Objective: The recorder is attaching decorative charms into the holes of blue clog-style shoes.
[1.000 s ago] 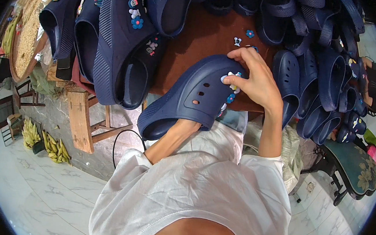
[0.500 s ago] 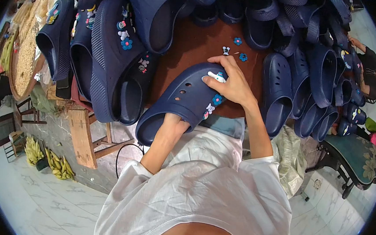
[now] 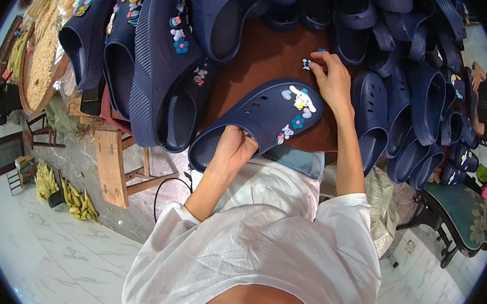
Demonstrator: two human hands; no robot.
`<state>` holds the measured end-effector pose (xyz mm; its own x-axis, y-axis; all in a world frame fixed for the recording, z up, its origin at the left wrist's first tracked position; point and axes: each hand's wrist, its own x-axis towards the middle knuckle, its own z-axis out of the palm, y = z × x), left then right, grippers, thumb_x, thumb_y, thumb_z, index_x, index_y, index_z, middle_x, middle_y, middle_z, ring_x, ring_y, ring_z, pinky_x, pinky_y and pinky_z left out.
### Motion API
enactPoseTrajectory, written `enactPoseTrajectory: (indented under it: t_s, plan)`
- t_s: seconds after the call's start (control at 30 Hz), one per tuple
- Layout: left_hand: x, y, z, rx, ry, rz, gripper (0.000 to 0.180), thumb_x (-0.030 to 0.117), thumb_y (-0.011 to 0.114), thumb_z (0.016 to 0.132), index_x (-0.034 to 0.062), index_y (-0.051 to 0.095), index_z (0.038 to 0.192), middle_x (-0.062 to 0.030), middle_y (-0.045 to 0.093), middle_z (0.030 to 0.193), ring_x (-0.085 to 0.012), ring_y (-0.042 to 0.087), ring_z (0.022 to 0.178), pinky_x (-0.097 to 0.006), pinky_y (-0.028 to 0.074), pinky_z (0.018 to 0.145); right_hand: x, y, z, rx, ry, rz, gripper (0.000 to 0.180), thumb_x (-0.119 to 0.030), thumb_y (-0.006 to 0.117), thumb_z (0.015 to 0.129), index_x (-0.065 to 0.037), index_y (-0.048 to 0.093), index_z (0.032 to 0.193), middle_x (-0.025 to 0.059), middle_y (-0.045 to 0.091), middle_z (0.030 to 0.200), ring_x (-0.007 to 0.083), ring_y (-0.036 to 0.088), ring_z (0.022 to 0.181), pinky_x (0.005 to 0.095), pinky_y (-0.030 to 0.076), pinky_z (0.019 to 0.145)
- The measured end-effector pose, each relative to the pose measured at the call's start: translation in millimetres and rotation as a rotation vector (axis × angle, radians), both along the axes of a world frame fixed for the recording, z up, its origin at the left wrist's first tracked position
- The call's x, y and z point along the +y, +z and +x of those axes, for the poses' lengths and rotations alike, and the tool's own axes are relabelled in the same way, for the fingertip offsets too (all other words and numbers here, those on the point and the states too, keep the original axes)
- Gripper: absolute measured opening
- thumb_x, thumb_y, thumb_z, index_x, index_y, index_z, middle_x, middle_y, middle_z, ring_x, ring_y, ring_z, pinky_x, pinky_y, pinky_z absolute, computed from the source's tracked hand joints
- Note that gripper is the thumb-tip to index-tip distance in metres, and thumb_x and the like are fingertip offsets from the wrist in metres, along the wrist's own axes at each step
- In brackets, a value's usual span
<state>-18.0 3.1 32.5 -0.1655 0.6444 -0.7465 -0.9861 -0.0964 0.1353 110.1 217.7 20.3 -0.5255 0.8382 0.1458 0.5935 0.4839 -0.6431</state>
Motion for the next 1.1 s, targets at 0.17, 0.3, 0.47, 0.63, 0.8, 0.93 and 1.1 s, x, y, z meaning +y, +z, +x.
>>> enactPoseTrajectory:
  t_s: [0.17, 0.3, 0.47, 0.63, 0.8, 0.93, 1.1]
  plan:
    - [-8.3, -8.9, 1.5, -0.014, -0.001, 0.021, 0.035, 0.014, 0.038, 0.107, -0.0079, 0.053, 0.129, -0.0188, 0.058, 0.135, -0.0277, 0.059, 0.123, -0.043, 0.046, 0.110, 3.7, -14.3, -6.4, -0.119, 0.027, 0.054, 0.026, -0.019, 0.072, 0.086, -0.008, 0.069, 0.109, 0.0133, 0.066, 0.102, 0.0336, 0.067, 0.094, 0.0438, 0.052, 0.080]
    - [-17.3, -14.1, 1.2, -0.022, 0.007, 0.135, 0.033, 0.007, 0.038, 0.104, -0.0100, 0.053, 0.128, -0.0196, 0.058, 0.135, -0.0287, 0.058, 0.124, -0.042, 0.046, 0.110, 6.8, -13.3, -4.7, -0.154, 0.109, 0.111, 0.026, -0.018, 0.072, 0.085, -0.010, 0.070, 0.110, 0.0128, 0.066, 0.101, 0.0331, 0.067, 0.092, 0.0437, 0.052, 0.080]
    - [-25.6, -9.0, -2.9, 0.131, -0.109, 0.168, 0.059, -0.007, 0.043, 0.077, -0.0165, 0.041, 0.136, -0.0263, 0.048, 0.144, -0.0350, 0.049, 0.134, -0.051, 0.032, 0.119, 7.4, -6.1, -4.4, -0.050, 0.083, -0.046, 0.016, -0.012, 0.072, 0.085, -0.008, 0.071, 0.101, 0.0101, 0.067, 0.094, 0.0256, 0.068, 0.083, 0.0376, 0.052, 0.074]
    - [-27.8, -57.1, -3.8, -0.149, -0.047, 0.811, 0.055, -0.010, 0.047, 0.073, -0.0154, 0.049, 0.127, -0.0244, 0.053, 0.138, -0.0349, 0.050, 0.132, -0.050, 0.037, 0.114, -7.9, 26.1, -8.4, 0.177, 0.093, -0.181, 0.009, -0.008, 0.072, 0.084, -0.004, 0.069, 0.092, 0.0068, 0.065, 0.087, 0.0174, 0.065, 0.074, 0.0304, 0.051, 0.068]
    - [-19.6, 14.5, -7.1, -0.071, -0.093, 0.430, 0.045, -0.002, 0.052, 0.079, -0.0125, 0.052, 0.123, -0.0201, 0.060, 0.128, -0.0325, 0.056, 0.124, -0.048, 0.042, 0.109, -48.0, 54.2, -11.5, 0.275, 0.424, -0.144, 0.011, -0.006, 0.071, 0.082, -0.004, 0.066, 0.091, 0.0078, 0.062, 0.090, 0.0232, 0.064, 0.083, 0.0337, 0.050, 0.072]
    - [-12.3, 12.6, -3.8, -0.060, -0.096, 0.248, 0.048, 0.008, 0.056, 0.087, -0.0061, 0.047, 0.133, -0.0205, 0.056, 0.133, -0.0337, 0.057, 0.123, -0.052, 0.043, 0.109, -67.9, 55.4, -13.3, 0.157, 0.561, 0.079, 0.013, -0.008, 0.070, 0.080, -0.006, 0.062, 0.090, 0.0083, 0.061, 0.090, 0.0287, 0.061, 0.087, 0.0387, 0.048, 0.077]
    - [-9.5, 17.3, -1.3, 0.086, -0.186, 0.189, 0.045, 0.015, 0.058, 0.093, -0.0048, 0.048, 0.132, -0.0190, 0.058, 0.131, -0.0314, 0.059, 0.120, -0.049, 0.048, 0.104, -65.7, 54.2, -7.0, 0.136, 0.585, 0.154, 0.014, -0.007, 0.070, 0.079, -0.006, 0.063, 0.092, 0.0077, 0.061, 0.091, 0.0274, 0.060, 0.087, 0.0388, 0.047, 0.078]
